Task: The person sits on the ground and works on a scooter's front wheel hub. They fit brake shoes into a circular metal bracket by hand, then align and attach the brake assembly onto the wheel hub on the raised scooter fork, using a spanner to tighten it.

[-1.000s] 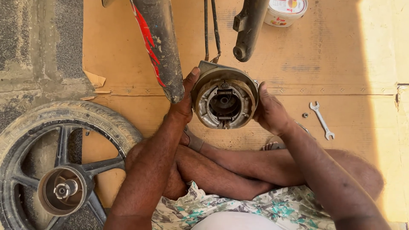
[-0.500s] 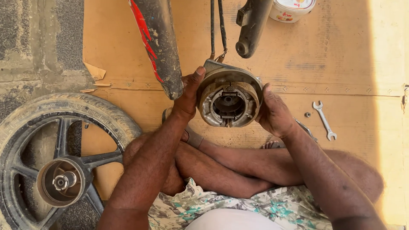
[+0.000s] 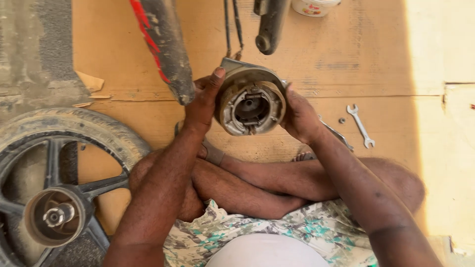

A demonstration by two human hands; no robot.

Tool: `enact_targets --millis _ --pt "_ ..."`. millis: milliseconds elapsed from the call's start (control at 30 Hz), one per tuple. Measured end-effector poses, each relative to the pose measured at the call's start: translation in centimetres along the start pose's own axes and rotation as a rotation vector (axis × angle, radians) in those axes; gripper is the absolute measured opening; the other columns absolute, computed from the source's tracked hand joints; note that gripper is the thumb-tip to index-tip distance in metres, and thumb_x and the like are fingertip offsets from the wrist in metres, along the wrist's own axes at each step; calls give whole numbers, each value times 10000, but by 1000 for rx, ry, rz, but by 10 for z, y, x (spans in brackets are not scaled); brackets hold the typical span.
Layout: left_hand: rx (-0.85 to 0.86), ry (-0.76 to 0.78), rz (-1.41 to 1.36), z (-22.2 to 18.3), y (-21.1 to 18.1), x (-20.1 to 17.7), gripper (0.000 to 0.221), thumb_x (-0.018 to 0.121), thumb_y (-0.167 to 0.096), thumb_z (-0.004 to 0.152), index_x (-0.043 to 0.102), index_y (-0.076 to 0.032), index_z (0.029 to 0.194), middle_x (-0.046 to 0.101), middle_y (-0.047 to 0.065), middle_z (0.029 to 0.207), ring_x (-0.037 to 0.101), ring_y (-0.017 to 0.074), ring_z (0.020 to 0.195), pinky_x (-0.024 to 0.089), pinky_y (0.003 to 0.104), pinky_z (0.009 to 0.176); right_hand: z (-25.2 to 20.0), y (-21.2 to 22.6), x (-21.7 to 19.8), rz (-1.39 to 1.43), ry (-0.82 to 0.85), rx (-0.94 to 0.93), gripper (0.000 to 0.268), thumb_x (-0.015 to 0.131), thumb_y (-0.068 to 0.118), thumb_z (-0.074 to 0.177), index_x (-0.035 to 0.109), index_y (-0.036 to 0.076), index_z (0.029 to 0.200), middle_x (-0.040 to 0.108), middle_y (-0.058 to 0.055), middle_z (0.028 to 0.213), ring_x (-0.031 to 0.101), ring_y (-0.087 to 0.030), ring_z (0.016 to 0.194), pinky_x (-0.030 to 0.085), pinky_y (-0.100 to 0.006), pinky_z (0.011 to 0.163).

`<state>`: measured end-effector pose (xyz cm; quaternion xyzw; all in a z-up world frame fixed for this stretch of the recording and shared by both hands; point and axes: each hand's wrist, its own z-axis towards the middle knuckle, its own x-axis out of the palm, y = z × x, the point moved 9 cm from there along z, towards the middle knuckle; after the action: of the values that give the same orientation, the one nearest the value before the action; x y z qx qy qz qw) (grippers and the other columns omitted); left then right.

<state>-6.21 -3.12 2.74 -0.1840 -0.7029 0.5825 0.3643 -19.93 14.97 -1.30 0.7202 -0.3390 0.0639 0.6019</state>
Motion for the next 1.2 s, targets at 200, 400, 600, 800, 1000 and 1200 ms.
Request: enact_targets --millis 200,400,600,800,1000,1200 --pt "166 -217 614 -2 -35 -8 634 790 -644 876 754 -11 876 696 44 747 614 164 650 513 344 647 3 -9 -42 -1167 -230 8 555 505 507 1062 618 46 1348 721 -169 1209 685 -291 1112 561 -438 937" --pt "219 -329 878 -2 -37 -38 707 856 -698 877 698 -12 942 674 86 843 623 235 769 507 400 737 -42 88 -95 -1411 -522 73 512 687 431 947 668 55 1293 712 -159 1219 711 -298 1043 579 -440 871" --pt "249 -285 803 8 -25 -59 727 962 -595 830 653 1 1108 662 109 1031 631 228 954 540 404 818 -104 148 -169 -1542 -796 176 528 675 470 995 683 42 1303 710 -181 1256 692 -322 1131 542 -468 969" --pt "102 -182 800 6 -33 -34 587 941 -380 783 660 -29 1160 691 63 1027 649 209 917 538 381 809 -88 104 -180 -1618 -703 449 610 685 513 954 639 71 1371 711 -190 1239 650 -356 1187 513 -496 1009" --pt "149 -177 851 -8 -55 -20 461 920 -276 778 693 -43 1105 710 60 974 655 208 869 529 374 807 -50 59 -162 -1620 -536 362 599 725 506 922 667 81 1339 730 -175 1200 667 -345 1161 517 -471 1007" --pt "212 -211 980 -10 -53 -22 403 895 -275 824 704 -55 1104 697 85 960 639 251 878 509 405 807 -35 11 -168 -1850 -322 397 467 808 428 844 731 72 1136 738 -167 1078 694 -347 1059 565 -468 901"
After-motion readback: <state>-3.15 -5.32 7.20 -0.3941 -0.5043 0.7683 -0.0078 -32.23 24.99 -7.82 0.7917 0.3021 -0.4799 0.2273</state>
